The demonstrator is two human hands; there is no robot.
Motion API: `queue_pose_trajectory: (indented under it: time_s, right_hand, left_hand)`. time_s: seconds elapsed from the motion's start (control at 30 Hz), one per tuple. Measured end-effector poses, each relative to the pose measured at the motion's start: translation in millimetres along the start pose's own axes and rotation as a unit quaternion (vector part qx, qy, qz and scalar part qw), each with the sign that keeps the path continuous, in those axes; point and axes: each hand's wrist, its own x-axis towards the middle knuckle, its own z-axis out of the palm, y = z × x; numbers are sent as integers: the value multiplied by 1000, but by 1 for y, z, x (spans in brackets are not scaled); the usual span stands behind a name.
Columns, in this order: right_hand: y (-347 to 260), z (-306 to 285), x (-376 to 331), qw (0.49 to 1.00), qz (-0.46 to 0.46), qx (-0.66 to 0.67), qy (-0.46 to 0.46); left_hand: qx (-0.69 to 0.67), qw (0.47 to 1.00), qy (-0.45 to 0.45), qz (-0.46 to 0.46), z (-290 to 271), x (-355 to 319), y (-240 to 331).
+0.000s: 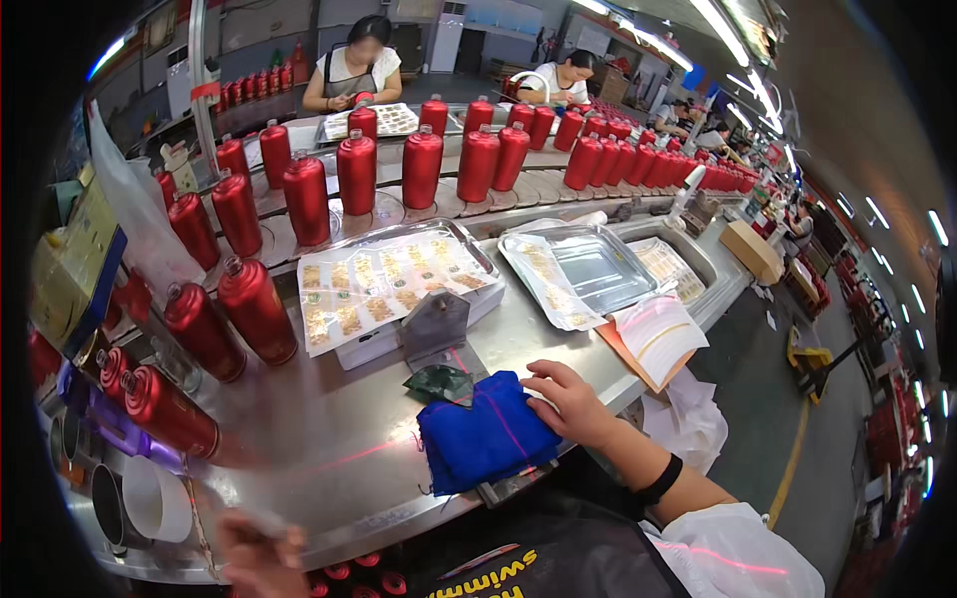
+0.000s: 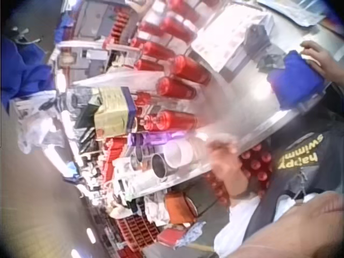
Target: Applying gold decorative stickers to red metal canisters/bottles on an assembly line.
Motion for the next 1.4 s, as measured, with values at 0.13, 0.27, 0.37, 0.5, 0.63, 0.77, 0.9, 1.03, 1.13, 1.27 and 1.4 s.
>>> queue_pose_trajectory:
  time_s: [0.13, 0.27, 0.37, 0.5, 0.63, 0.77, 0.9, 1.03, 1.13, 1.27, 1.4]
  right_hand:
    - [8, 15, -23, 998, 36, 26, 36]
    - [11, 22, -26, 996, 38, 59, 59]
    - [19, 21, -30, 993, 48, 97, 50]
    - [22, 15, -28, 987, 42, 143, 57]
    - [26, 8, -32, 980, 14, 184, 78]
    - [51, 5, -41, 984, -94, 131, 80]
    - [80, -9, -51, 980, -43, 161, 109]
    - [76, -27, -49, 973, -52, 192, 118]
    - [83, -26, -50, 963, -34, 236, 128]
    - [95, -18, -48, 952, -48, 282, 106]
    - [93, -23, -48, 941, -36, 331, 68]
  left_hand:
    - [-50, 990, -80, -108, 70, 3, -20]
    - [-51, 987, -124, -83, 89, -2, -41]
    - [64, 996, -49, -43, 87, -8, -80]
    - [290, 954, 39, 59, 72, -24, -124]
    - [369, 925, 52, 70, 73, -39, -150]
    - [407, 901, 128, 75, 49, -43, -162]
    - [483, 858, 161, 69, 73, -28, -173]
    - [567, 800, 184, 62, 85, -26, -170]
    - [580, 790, 190, 60, 63, -25, -173]
    - [591, 781, 203, -1, 67, -22, -178]
    - [628, 751, 203, 17, 71, -23, -172]
